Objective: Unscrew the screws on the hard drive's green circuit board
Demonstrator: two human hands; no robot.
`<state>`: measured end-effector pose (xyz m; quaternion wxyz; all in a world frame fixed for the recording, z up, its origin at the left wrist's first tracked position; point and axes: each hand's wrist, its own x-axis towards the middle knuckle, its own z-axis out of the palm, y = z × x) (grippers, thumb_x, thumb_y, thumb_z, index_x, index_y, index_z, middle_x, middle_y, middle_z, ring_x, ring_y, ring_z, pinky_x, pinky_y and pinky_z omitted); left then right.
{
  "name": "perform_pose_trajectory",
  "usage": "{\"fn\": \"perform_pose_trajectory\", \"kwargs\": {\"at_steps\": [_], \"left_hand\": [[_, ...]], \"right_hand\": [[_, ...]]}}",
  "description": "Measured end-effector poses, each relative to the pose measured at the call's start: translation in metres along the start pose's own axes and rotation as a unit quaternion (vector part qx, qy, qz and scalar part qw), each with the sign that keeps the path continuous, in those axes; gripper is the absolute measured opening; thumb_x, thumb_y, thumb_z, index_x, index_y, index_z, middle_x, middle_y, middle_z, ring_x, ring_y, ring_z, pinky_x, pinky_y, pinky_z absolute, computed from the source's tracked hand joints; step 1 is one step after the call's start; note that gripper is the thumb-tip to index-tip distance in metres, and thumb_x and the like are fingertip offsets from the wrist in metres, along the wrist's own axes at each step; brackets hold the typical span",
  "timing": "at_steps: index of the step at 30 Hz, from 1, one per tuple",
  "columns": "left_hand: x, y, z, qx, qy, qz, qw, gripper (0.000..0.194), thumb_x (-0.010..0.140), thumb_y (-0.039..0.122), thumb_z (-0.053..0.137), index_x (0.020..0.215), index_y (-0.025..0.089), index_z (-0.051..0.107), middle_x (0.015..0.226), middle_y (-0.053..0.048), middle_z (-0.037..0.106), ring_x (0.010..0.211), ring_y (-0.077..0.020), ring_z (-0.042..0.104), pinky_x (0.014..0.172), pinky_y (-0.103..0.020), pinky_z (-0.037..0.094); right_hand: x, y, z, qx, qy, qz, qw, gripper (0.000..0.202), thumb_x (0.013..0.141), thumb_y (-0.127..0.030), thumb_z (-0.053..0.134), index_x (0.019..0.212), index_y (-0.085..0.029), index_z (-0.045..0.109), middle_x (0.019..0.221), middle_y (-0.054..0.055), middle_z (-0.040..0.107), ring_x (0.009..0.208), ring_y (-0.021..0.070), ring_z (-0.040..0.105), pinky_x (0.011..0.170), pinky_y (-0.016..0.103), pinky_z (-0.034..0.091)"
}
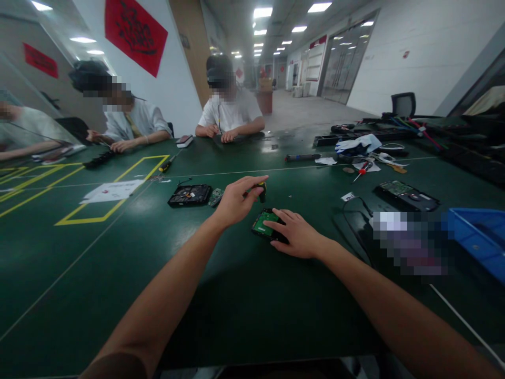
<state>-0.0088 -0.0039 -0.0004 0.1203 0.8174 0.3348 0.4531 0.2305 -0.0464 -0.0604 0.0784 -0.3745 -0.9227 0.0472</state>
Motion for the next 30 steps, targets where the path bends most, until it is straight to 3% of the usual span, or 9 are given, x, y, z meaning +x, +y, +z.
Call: {"fn": "perform_pose_trajectory", "kwargs": {"at_steps": [5, 10, 15, 21, 30], "left_hand": [[0.0003, 0.0055, 0.001, 0.016, 0.029, -0.023, 0.999, 0.032, 0.097, 0.023, 0.064, 0.129, 0.023, 0.065, 0.119, -0.008, 0.068, 0.099, -0.0172, 0.067, 0.075, -0.026, 0.058], [0.0002, 0.0066, -0.0003, 0.021, 0.018, -0.014, 1.0, 0.024, 0.098, 0.024, 0.065, 0.121, 0.023, 0.069, 0.112, -0.006, 0.066, 0.097, -0.016, 0.067, 0.076, -0.026, 0.058], [0.0011, 0.0047, -0.0034, 0.022, 0.023, 0.003, 0.999, 0.027, 0.098, 0.021, 0.064, 0.124, 0.023, 0.071, 0.113, -0.008, 0.065, 0.101, -0.018, 0.065, 0.082, -0.03, 0.057], [0.0022, 0.0001, -0.0025, 0.027, 0.006, 0.033, 0.999, 0.038, 0.103, 0.014, 0.049, 0.137, 0.023, 0.063, 0.122, -0.009, 0.068, 0.107, -0.0189, 0.065, 0.093, -0.036, 0.055], [0.0008, 0.0039, -0.0026, 0.029, 0.039, -0.013, 0.999, 0.027, 0.095, 0.021, 0.067, 0.122, 0.023, 0.07, 0.112, -0.007, 0.066, 0.095, -0.0159, 0.068, 0.076, -0.028, 0.058]], "right_hand": [[0.0004, -0.0008, 0.0001, -0.005, 0.003, 0.003, 1.0, 0.068, 0.098, -0.058, 0.057, 0.157, -0.029, 0.045, 0.167, 0.017, 0.03, 0.148, 0.0419, 0.033, 0.117, 0.06, 0.026], [0.0005, -0.0006, -0.0001, 0.0, 0.0, 0.004, 1.0, 0.067, 0.098, -0.059, 0.056, 0.157, -0.03, 0.044, 0.167, 0.016, 0.03, 0.149, 0.0416, 0.031, 0.118, 0.06, 0.026], [0.0001, -0.0003, -0.0007, 0.002, -0.001, 0.005, 1.0, 0.067, 0.098, -0.059, 0.057, 0.157, -0.031, 0.045, 0.167, 0.015, 0.029, 0.149, 0.0412, 0.032, 0.118, 0.059, 0.026], [0.0003, 0.0002, 0.0017, 0.0, 0.0, 0.006, 1.0, 0.068, 0.098, -0.059, 0.057, 0.158, -0.03, 0.044, 0.168, 0.015, 0.029, 0.149, 0.0408, 0.031, 0.118, 0.059, 0.025], [0.0004, -0.001, -0.0012, 0.007, -0.001, 0.001, 1.0, 0.067, 0.098, -0.059, 0.056, 0.157, -0.029, 0.045, 0.167, 0.017, 0.03, 0.148, 0.0417, 0.032, 0.118, 0.059, 0.026]]}}
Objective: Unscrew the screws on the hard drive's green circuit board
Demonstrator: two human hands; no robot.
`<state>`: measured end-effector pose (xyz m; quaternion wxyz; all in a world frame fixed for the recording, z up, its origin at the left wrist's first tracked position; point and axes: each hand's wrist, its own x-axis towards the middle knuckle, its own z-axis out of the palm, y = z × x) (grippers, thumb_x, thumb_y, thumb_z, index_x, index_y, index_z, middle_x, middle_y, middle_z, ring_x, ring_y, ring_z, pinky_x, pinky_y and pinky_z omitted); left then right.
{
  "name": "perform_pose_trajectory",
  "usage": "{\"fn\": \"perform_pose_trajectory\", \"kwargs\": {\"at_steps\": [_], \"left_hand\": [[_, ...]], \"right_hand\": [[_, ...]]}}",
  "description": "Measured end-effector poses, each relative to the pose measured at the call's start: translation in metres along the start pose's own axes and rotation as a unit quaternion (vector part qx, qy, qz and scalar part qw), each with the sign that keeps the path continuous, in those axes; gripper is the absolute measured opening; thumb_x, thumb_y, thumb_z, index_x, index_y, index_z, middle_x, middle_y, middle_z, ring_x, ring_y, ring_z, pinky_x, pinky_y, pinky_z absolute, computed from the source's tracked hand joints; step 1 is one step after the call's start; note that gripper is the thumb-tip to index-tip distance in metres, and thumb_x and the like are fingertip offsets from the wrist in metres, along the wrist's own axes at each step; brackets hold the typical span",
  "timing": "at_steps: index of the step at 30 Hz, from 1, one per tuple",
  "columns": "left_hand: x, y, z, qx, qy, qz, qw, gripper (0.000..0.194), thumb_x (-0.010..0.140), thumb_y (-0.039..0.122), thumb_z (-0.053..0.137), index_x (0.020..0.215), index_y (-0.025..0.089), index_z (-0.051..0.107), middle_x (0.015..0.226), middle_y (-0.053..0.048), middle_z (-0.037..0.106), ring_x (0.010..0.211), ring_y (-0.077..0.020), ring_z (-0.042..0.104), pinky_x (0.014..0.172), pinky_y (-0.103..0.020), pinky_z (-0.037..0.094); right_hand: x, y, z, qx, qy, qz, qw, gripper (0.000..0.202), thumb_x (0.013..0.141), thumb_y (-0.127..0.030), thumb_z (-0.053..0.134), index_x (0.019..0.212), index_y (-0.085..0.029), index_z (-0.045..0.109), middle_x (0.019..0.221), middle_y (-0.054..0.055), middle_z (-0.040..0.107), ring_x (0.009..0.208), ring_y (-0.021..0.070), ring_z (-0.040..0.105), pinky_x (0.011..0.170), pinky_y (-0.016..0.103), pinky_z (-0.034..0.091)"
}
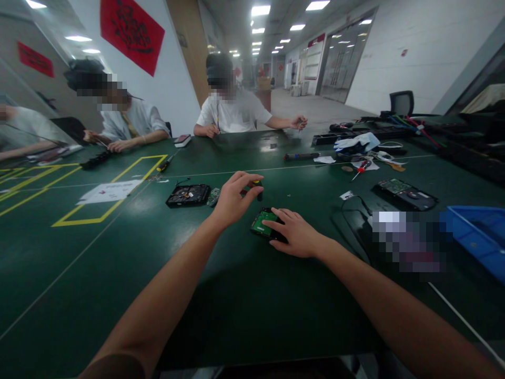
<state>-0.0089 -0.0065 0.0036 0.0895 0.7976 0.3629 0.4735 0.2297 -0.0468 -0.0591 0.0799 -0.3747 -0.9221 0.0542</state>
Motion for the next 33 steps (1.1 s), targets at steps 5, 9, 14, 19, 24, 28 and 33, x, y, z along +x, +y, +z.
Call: {"fn": "perform_pose_trajectory", "kwargs": {"at_steps": [5, 9, 14, 19, 24, 28, 33], "left_hand": [[-0.0014, -0.0062, 0.0025, -0.037, -0.018, -0.013, 0.999, 0.033, 0.101, 0.021, 0.055, 0.132, 0.024, 0.066, 0.127, -0.009, 0.067, 0.11, -0.02, 0.066, 0.082, -0.032, 0.06], [-0.0023, -0.0093, 0.0044, -0.05, -0.016, -0.033, 0.998, 0.037, 0.099, 0.021, 0.059, 0.135, 0.023, 0.065, 0.127, -0.01, 0.068, 0.106, -0.0201, 0.067, 0.076, -0.029, 0.061], [-0.0013, -0.0035, 0.0026, -0.05, -0.006, -0.037, 0.998, 0.035, 0.095, 0.025, 0.067, 0.13, 0.024, 0.068, 0.119, -0.009, 0.068, 0.1, -0.0189, 0.068, 0.064, -0.023, 0.058], [-0.0003, -0.003, 0.0019, -0.068, -0.019, -0.046, 0.996, 0.03, 0.092, 0.029, 0.071, 0.121, 0.024, 0.072, 0.116, -0.009, 0.067, 0.098, -0.0192, 0.069, 0.057, -0.021, 0.056], [-0.0008, -0.0065, 0.0022, -0.078, -0.026, -0.053, 0.995, 0.038, 0.091, 0.025, 0.071, 0.129, 0.024, 0.069, 0.122, -0.01, 0.068, 0.103, -0.0207, 0.069, 0.056, -0.02, 0.056], [-0.0011, -0.0058, 0.0017, -0.087, -0.03, -0.064, 0.994, 0.037, 0.093, 0.024, 0.068, 0.13, 0.023, 0.068, 0.126, -0.011, 0.068, 0.106, -0.0214, 0.069, 0.057, -0.021, 0.058], [-0.001, -0.0065, 0.0037, -0.149, -0.032, -0.083, 0.985, 0.037, 0.093, 0.027, 0.068, 0.13, 0.021, 0.069, 0.125, -0.011, 0.07, 0.107, -0.0223, 0.069, 0.07, -0.029, 0.065]], "right_hand": [[0.0001, 0.0, 0.0002, 0.001, -0.009, 0.007, 1.0, 0.068, 0.098, -0.059, 0.055, 0.158, -0.03, 0.043, 0.168, 0.016, 0.027, 0.149, 0.0421, 0.03, 0.118, 0.06, 0.024], [0.0, 0.0, 0.0002, -0.001, -0.009, 0.007, 1.0, 0.069, 0.098, -0.06, 0.055, 0.158, -0.03, 0.043, 0.168, 0.016, 0.027, 0.15, 0.0417, 0.03, 0.119, 0.059, 0.024], [-0.0001, -0.0005, -0.0014, -0.001, -0.008, 0.007, 1.0, 0.067, 0.099, -0.06, 0.054, 0.158, -0.031, 0.043, 0.169, 0.013, 0.027, 0.15, 0.0417, 0.03, 0.119, 0.06, 0.024], [-0.0003, -0.0001, -0.001, -0.002, -0.005, 0.005, 1.0, 0.068, 0.098, -0.06, 0.055, 0.158, -0.03, 0.044, 0.168, 0.015, 0.028, 0.149, 0.0416, 0.031, 0.119, 0.059, 0.025], [-0.0005, 0.0003, -0.0002, -0.006, -0.007, 0.005, 1.0, 0.069, 0.098, -0.06, 0.056, 0.158, -0.029, 0.043, 0.168, 0.016, 0.029, 0.149, 0.0416, 0.032, 0.118, 0.06, 0.026], [-0.0003, 0.0005, 0.0001, -0.004, -0.006, 0.007, 1.0, 0.068, 0.098, -0.06, 0.055, 0.158, -0.03, 0.044, 0.168, 0.015, 0.029, 0.149, 0.0413, 0.031, 0.119, 0.06, 0.025], [0.0001, 0.0009, 0.0007, -0.002, -0.005, 0.003, 1.0, 0.068, 0.098, -0.061, 0.055, 0.158, -0.031, 0.043, 0.168, 0.015, 0.029, 0.15, 0.0411, 0.031, 0.119, 0.06, 0.026]]}}
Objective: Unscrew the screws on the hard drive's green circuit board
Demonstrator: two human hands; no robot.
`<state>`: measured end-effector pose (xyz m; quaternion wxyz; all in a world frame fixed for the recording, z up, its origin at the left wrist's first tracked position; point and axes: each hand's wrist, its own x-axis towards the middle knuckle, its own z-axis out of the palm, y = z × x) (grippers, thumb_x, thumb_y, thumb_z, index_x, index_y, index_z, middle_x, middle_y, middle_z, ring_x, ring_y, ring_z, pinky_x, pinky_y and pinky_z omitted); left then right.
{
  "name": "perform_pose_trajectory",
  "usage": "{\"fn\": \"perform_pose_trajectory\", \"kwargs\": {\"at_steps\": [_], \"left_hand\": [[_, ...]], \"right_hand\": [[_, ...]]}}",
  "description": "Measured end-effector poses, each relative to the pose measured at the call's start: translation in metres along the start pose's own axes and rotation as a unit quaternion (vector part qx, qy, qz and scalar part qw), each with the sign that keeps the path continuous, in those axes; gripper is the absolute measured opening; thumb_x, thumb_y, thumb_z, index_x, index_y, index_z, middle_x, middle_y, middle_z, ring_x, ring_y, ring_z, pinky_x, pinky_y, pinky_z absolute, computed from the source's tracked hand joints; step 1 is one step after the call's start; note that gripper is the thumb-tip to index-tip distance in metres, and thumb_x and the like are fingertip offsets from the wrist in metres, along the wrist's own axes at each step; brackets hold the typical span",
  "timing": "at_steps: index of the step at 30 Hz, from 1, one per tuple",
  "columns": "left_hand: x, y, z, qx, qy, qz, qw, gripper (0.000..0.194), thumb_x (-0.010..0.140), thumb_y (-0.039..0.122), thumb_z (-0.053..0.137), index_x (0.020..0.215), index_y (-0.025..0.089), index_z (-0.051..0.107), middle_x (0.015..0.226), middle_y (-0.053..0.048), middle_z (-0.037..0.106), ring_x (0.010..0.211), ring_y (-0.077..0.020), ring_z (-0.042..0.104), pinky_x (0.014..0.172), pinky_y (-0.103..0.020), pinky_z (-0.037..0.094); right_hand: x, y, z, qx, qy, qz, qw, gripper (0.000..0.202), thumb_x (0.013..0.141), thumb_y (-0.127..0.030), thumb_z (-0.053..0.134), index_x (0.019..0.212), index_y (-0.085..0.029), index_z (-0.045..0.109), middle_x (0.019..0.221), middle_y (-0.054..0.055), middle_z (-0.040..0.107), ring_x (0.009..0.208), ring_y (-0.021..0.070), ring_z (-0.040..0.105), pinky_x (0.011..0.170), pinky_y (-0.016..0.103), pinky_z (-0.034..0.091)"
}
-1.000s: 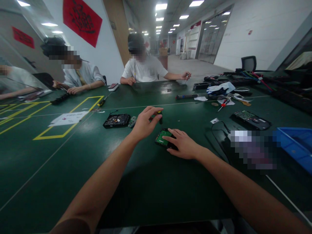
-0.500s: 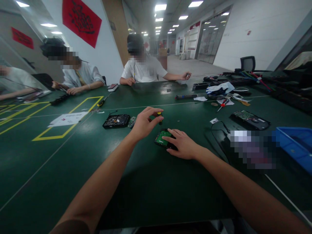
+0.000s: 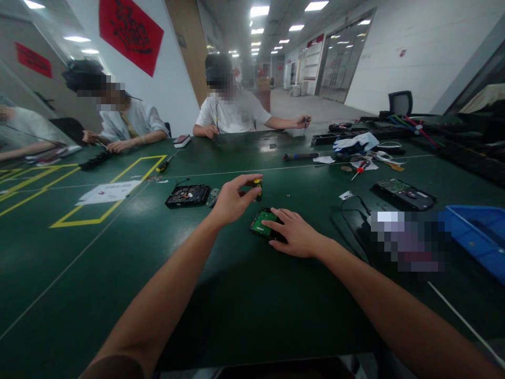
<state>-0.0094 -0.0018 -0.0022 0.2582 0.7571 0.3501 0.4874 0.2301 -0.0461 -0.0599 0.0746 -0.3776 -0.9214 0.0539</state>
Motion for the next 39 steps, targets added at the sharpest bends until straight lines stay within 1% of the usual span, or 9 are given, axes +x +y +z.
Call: {"fn": "perform_pose_trajectory", "kwargs": {"at_steps": [3, 5, 9, 15, 21, 25, 31, 39], "left_hand": [[0.001, -0.0033, 0.0, -0.049, -0.011, -0.005, 0.999, 0.038, 0.093, 0.027, 0.069, 0.13, 0.019, 0.069, 0.121, -0.011, 0.072, 0.107, -0.0221, 0.07, 0.087, -0.038, 0.065], [0.0018, -0.0051, -0.0006, -0.067, -0.019, -0.014, 0.997, 0.037, 0.093, 0.028, 0.07, 0.129, 0.019, 0.07, 0.12, -0.011, 0.073, 0.106, -0.022, 0.07, 0.091, -0.04, 0.063], [0.0027, -0.006, -0.0017, -0.074, -0.026, -0.023, 0.997, 0.036, 0.093, 0.029, 0.071, 0.128, 0.018, 0.07, 0.118, -0.01, 0.074, 0.105, -0.0212, 0.07, 0.096, -0.041, 0.06], [0.0029, -0.006, -0.0017, -0.066, -0.02, -0.016, 0.997, 0.036, 0.093, 0.028, 0.07, 0.127, 0.019, 0.07, 0.117, -0.01, 0.074, 0.105, -0.0215, 0.07, 0.096, -0.042, 0.06], [0.0019, -0.0066, 0.0006, -0.007, -0.003, 0.001, 1.0, 0.033, 0.095, 0.028, 0.066, 0.128, 0.021, 0.07, 0.118, -0.009, 0.073, 0.106, -0.0221, 0.07, 0.095, -0.041, 0.06], [0.0008, -0.004, 0.0023, 0.027, 0.009, 0.017, 0.999, 0.032, 0.095, 0.027, 0.066, 0.127, 0.022, 0.069, 0.118, -0.008, 0.073, 0.105, -0.0213, 0.07, 0.091, -0.038, 0.061], [0.0, 0.0002, 0.0028, 0.052, 0.008, 0.025, 0.998, 0.029, 0.095, 0.026, 0.067, 0.124, 0.023, 0.07, 0.117, -0.008, 0.072, 0.104, -0.0198, 0.069, 0.085, -0.033, 0.062], [-0.0004, 0.0019, 0.0025, 0.069, 0.007, 0.029, 0.997, 0.029, 0.095, 0.025, 0.066, 0.123, 0.023, 0.07, 0.117, -0.007, 0.072, 0.103, -0.0196, 0.069, 0.087, -0.034, 0.061]], "right_hand": [[-0.0002, 0.0001, 0.0002, 0.002, -0.002, 0.005, 1.0, 0.068, 0.098, -0.06, 0.055, 0.158, -0.03, 0.044, 0.168, 0.014, 0.028, 0.15, 0.0418, 0.031, 0.119, 0.059, 0.025], [-0.0004, 0.0002, 0.0002, 0.004, -0.004, 0.005, 1.0, 0.068, 0.098, -0.061, 0.054, 0.159, -0.031, 0.043, 0.169, 0.014, 0.027, 0.15, 0.0416, 0.03, 0.12, 0.06, 0.023], [-0.0005, 0.0007, -0.0003, 0.005, -0.005, 0.008, 1.0, 0.069, 0.099, -0.062, 0.053, 0.159, -0.032, 0.041, 0.169, 0.012, 0.026, 0.151, 0.0414, 0.029, 0.12, 0.061, 0.024], [-0.0006, -0.0001, -0.0013, 0.0, -0.002, 0.002, 1.0, 0.068, 0.099, -0.061, 0.054, 0.158, -0.03, 0.043, 0.168, 0.015, 0.028, 0.15, 0.0412, 0.03, 0.119, 0.06, 0.025], [-0.0007, -0.0005, 0.0001, 0.002, -0.002, 0.003, 1.0, 0.068, 0.099, -0.06, 0.054, 0.159, -0.03, 0.043, 0.168, 0.014, 0.028, 0.149, 0.0414, 0.032, 0.119, 0.06, 0.025], [-0.0006, -0.0005, 0.0, 0.002, -0.004, 0.005, 1.0, 0.067, 0.099, -0.06, 0.053, 0.158, -0.031, 0.044, 0.168, 0.014, 0.028, 0.149, 0.0415, 0.031, 0.118, 0.06, 0.026], [-0.0004, -0.0011, -0.0013, 0.0, 0.0, 0.001, 1.0, 0.067, 0.099, -0.06, 0.054, 0.158, -0.03, 0.043, 0.168, 0.015, 0.029, 0.15, 0.0406, 0.03, 0.119, 0.06, 0.024], [-0.0004, -0.0014, -0.0009, -0.005, 0.002, 0.0, 1.0, 0.068, 0.098, -0.059, 0.056, 0.158, -0.03, 0.043, 0.167, 0.015, 0.03, 0.149, 0.0409, 0.032, 0.118, 0.059, 0.025]]}}
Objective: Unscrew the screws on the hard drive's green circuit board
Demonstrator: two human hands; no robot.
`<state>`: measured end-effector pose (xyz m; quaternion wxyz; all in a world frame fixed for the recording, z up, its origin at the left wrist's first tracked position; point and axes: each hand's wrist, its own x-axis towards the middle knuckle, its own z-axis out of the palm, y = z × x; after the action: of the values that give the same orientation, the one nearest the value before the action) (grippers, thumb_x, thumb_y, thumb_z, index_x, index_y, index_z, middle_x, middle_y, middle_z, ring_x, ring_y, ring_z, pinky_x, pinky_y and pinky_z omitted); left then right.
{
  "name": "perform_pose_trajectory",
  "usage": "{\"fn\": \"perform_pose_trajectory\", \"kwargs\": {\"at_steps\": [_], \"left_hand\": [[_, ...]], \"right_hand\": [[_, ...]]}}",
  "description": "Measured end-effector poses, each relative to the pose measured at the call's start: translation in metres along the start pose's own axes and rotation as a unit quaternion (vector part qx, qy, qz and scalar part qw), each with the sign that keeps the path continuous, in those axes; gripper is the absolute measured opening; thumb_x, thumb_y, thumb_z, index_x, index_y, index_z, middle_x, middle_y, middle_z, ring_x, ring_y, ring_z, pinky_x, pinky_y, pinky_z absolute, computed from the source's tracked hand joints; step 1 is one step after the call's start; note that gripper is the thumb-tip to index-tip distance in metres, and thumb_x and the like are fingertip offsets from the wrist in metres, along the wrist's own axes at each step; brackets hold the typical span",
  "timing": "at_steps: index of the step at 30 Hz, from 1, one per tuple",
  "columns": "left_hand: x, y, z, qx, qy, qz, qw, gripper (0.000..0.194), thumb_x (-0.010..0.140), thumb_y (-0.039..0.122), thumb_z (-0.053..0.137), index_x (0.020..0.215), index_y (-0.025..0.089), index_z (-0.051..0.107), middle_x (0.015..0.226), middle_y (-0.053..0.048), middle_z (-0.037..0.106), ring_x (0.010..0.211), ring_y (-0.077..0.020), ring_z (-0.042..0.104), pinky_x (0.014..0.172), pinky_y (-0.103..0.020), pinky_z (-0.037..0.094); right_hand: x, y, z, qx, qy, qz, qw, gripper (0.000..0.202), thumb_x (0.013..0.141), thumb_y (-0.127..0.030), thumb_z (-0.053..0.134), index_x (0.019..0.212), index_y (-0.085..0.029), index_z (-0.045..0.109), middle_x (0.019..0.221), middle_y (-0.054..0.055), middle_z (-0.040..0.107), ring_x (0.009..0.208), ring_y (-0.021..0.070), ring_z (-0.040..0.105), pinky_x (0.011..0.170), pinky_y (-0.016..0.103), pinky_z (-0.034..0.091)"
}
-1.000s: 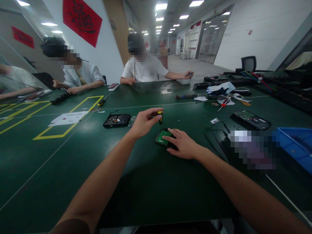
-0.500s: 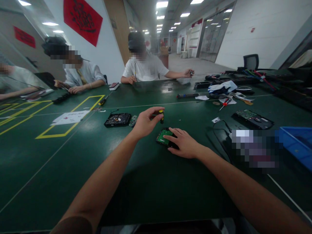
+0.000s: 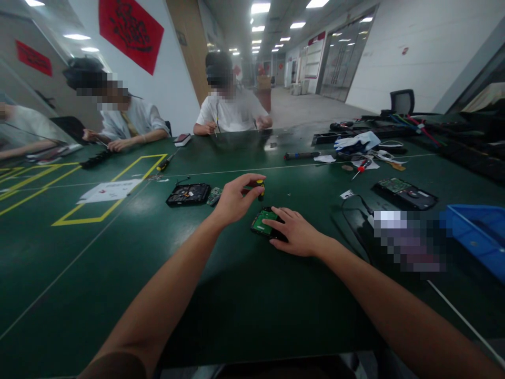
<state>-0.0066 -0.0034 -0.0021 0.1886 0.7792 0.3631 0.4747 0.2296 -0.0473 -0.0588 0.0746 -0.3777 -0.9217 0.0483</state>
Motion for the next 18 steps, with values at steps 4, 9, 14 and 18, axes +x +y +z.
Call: {"fn": "perform_pose_trajectory", "kwargs": {"at_steps": [4, 9, 14, 18], "left_hand": [[0.0004, 0.001, -0.0016, 0.009, -0.005, 0.003, 1.0, 0.03, 0.096, 0.024, 0.064, 0.126, 0.022, 0.069, 0.12, -0.008, 0.073, 0.105, -0.0202, 0.07, 0.089, -0.035, 0.061], [0.0009, -0.0008, -0.0025, 0.006, -0.026, 0.01, 1.0, 0.033, 0.1, 0.024, 0.057, 0.132, 0.022, 0.067, 0.129, -0.008, 0.071, 0.116, -0.022, 0.068, 0.1, -0.038, 0.057], [0.0004, -0.0038, -0.001, -0.002, -0.016, 0.009, 1.0, 0.032, 0.098, 0.024, 0.061, 0.129, 0.023, 0.068, 0.123, -0.007, 0.072, 0.109, -0.0207, 0.07, 0.093, -0.036, 0.06], [-0.0003, -0.0025, -0.0003, 0.009, 0.011, -0.001, 1.0, 0.027, 0.092, 0.029, 0.072, 0.118, 0.022, 0.07, 0.111, -0.007, 0.072, 0.099, -0.0196, 0.07, 0.076, -0.029, 0.062]], "right_hand": [[-0.0003, 0.0001, 0.0004, -0.002, 0.002, 0.002, 1.0, 0.068, 0.098, -0.059, 0.056, 0.158, -0.029, 0.044, 0.167, 0.016, 0.03, 0.149, 0.0409, 0.032, 0.119, 0.059, 0.025], [-0.0002, 0.0008, 0.0011, -0.001, 0.001, -0.003, 1.0, 0.068, 0.099, -0.06, 0.055, 0.158, -0.028, 0.044, 0.167, 0.017, 0.029, 0.148, 0.0413, 0.033, 0.118, 0.059, 0.026], [0.0, 0.0002, 0.0003, 0.003, -0.002, 0.002, 1.0, 0.068, 0.099, -0.06, 0.055, 0.158, -0.029, 0.044, 0.168, 0.015, 0.029, 0.15, 0.0412, 0.03, 0.119, 0.059, 0.024], [-0.0003, 0.0, 0.0002, 0.004, 0.003, 0.0, 1.0, 0.067, 0.098, -0.059, 0.056, 0.158, -0.029, 0.044, 0.168, 0.014, 0.029, 0.149, 0.0407, 0.031, 0.119, 0.059, 0.025]]}}
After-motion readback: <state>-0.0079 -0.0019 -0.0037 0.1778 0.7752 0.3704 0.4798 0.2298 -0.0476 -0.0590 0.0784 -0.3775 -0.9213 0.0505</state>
